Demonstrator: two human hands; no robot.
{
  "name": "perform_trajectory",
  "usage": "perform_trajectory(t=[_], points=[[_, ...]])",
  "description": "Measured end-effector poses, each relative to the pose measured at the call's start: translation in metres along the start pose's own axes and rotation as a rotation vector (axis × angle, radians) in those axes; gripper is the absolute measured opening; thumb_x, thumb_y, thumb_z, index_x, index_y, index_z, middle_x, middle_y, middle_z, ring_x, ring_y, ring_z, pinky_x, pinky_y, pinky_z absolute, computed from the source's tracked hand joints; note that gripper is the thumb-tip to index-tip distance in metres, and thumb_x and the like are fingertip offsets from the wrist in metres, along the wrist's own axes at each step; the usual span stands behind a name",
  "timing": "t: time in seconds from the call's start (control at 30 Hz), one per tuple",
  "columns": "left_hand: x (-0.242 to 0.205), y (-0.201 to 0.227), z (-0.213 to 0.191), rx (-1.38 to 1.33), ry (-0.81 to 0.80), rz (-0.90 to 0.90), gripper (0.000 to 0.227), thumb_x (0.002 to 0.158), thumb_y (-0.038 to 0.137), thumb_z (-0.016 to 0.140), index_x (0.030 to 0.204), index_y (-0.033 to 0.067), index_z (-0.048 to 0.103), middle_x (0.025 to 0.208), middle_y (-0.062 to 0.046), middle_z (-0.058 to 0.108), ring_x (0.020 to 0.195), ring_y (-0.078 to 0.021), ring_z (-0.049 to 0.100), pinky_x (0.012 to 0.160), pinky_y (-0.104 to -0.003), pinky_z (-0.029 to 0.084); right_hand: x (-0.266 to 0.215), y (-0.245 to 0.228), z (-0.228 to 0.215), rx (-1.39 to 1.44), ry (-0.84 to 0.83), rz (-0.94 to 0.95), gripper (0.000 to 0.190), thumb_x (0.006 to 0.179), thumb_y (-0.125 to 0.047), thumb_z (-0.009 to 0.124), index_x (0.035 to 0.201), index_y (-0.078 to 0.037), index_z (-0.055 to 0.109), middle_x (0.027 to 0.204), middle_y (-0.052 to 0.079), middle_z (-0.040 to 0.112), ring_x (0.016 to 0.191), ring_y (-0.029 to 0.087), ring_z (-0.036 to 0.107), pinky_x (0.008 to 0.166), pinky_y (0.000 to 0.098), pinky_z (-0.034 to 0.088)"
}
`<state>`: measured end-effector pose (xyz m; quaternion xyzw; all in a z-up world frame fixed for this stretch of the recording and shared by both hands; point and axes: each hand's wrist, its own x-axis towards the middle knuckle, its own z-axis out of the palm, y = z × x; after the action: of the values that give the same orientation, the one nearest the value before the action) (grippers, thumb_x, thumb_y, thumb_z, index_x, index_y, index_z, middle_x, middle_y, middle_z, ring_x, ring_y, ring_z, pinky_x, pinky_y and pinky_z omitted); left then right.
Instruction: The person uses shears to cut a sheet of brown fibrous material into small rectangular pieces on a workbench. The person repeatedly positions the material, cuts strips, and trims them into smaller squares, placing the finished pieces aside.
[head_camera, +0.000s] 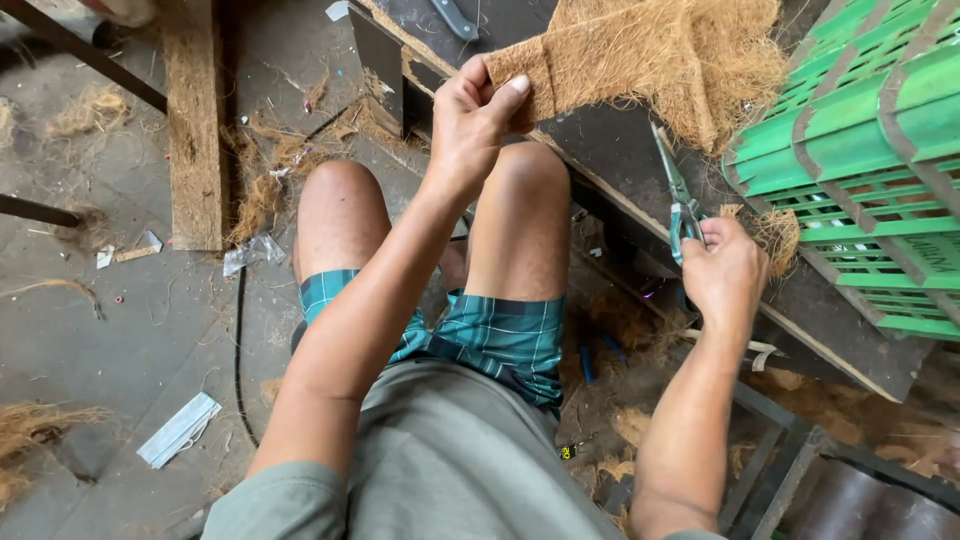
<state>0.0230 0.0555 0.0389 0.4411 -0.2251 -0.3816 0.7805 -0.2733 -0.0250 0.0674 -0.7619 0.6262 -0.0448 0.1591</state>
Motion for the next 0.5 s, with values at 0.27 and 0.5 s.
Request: perform_trajectory(t=[0.27,0.5], points=[[0.003,0.008,0.022,-0.039,-0.031,0.065,0.006,0.091,0.012,0.063,0.087,0.0075,0.059,0.066,-0.005,0.062,0.060,-0.0122,0.060,0.058,-0.029,0.055,-0.034,-0.005,0.038,0.909,-0.183,-0.170,0.030,0.092,0.001,0.062,0.121,0.004,0.056,0.101,0.015,0.066,0.084,0.021,0.068,0.080,0.0320,0.060],[-0.002,-0.001,0.031,-0.017,-0.078,0.088,0.010,0.091,0.010,0.065,0.098,0.0042,0.063,0.071,-0.003,0.062,0.060,-0.0124,0.059,0.054,-0.026,0.053,-0.041,-0.042,0.055,1.154,-0.447,-0.215,0.034,0.081,-0.012,0.064,0.111,-0.002,0.054,0.096,0.012,0.061,0.081,0.020,0.062,0.080,0.0329,0.054]])
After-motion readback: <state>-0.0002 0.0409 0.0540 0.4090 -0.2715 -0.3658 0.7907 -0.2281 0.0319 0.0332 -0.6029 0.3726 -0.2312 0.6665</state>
